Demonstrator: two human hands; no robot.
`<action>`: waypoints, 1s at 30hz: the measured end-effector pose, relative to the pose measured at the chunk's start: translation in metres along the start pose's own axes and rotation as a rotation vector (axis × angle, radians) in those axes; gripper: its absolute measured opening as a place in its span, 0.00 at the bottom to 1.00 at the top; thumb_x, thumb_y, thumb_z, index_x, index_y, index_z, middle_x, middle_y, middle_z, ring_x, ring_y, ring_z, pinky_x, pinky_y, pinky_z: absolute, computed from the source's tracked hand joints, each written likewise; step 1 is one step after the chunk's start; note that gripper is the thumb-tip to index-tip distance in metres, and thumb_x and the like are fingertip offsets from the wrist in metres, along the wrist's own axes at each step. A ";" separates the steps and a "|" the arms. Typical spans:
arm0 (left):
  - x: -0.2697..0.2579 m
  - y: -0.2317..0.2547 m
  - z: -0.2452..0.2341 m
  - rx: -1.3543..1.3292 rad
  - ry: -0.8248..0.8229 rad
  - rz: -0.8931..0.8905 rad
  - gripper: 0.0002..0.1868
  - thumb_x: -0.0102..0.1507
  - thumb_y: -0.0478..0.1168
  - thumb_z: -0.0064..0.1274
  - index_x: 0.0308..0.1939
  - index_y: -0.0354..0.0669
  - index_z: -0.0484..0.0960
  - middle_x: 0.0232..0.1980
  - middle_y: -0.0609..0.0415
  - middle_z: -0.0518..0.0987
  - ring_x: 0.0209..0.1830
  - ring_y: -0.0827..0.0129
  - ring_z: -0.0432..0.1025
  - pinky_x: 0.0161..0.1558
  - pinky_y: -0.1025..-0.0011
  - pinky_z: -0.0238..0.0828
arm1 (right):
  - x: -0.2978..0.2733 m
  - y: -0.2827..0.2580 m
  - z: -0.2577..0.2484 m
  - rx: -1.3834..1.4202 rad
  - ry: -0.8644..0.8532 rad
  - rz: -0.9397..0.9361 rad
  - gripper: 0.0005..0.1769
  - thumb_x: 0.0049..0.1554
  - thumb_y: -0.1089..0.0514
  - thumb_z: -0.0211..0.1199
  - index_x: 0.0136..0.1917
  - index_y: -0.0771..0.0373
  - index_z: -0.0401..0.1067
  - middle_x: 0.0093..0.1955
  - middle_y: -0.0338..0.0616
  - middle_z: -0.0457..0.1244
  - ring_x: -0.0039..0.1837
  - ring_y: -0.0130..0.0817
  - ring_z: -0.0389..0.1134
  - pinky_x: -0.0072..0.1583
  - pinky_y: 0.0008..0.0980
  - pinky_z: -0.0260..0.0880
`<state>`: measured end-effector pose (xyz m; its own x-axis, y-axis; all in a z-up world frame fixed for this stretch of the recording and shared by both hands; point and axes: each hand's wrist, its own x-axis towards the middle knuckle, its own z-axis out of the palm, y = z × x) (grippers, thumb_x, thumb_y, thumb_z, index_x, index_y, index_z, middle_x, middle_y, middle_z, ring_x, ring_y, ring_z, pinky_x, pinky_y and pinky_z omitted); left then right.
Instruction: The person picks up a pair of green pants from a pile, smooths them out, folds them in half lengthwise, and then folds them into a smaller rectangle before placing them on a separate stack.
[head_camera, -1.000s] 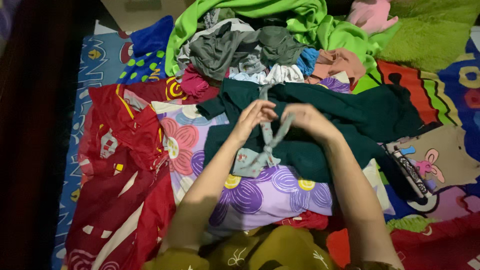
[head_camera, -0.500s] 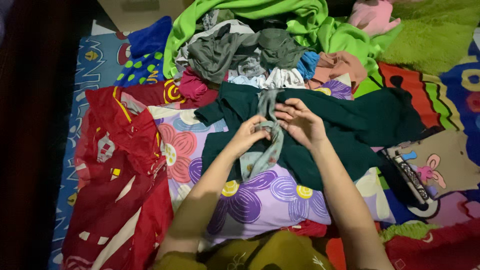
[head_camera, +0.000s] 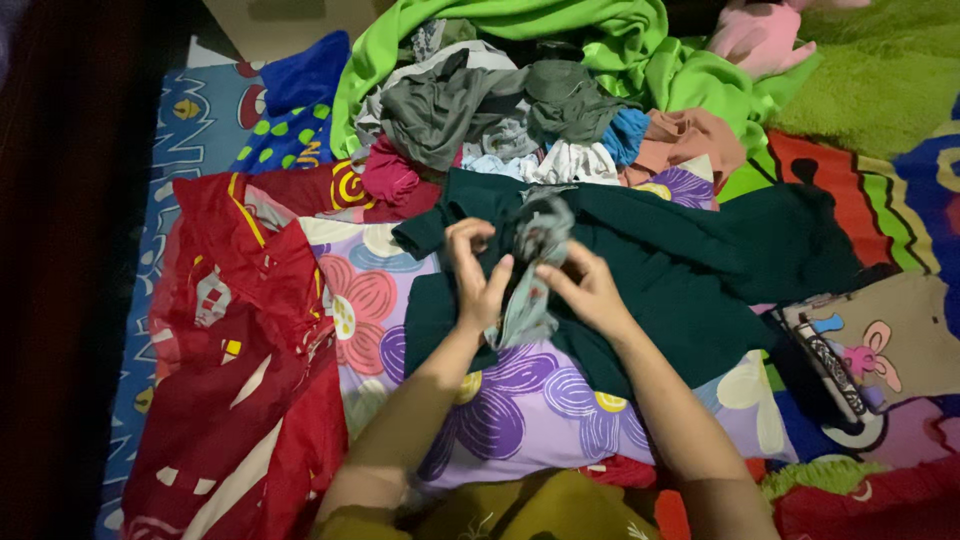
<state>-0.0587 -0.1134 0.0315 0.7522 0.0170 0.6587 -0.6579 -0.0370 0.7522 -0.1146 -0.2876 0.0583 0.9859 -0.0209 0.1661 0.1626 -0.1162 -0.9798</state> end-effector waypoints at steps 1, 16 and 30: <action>0.003 0.009 -0.002 -0.001 -0.001 0.000 0.20 0.62 0.38 0.57 0.55 0.38 0.69 0.52 0.52 0.69 0.49 0.66 0.64 0.53 0.73 0.63 | 0.001 -0.001 0.001 0.000 0.001 0.000 0.13 0.58 0.63 0.65 0.56 0.66 0.71 0.51 0.32 0.68 0.55 0.17 0.66 0.58 0.25 0.68; -0.032 -0.052 0.017 -0.761 -0.352 -0.678 0.14 0.64 0.26 0.58 0.53 0.31 0.77 0.49 0.55 0.79 0.48 0.77 0.74 0.52 0.77 0.69 | 0.006 0.026 -0.031 0.259 0.110 0.138 0.08 0.55 0.66 0.61 0.50 0.64 0.72 0.44 0.38 0.66 0.44 0.24 0.64 0.47 0.25 0.63; 0.002 0.022 0.001 -0.137 -0.306 -0.039 0.06 0.64 0.31 0.60 0.42 0.34 0.78 0.48 0.45 0.79 0.47 0.57 0.76 0.49 0.70 0.72 | -0.002 -0.014 0.001 -0.516 0.242 -0.351 0.08 0.56 0.64 0.70 0.50 0.65 0.75 0.44 0.46 0.67 0.47 0.41 0.68 0.51 0.34 0.68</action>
<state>-0.0720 -0.1157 0.0495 0.7395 -0.2856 0.6096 -0.6118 0.0925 0.7856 -0.1192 -0.2852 0.0720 0.8313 -0.1102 0.5449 0.3734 -0.6155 -0.6941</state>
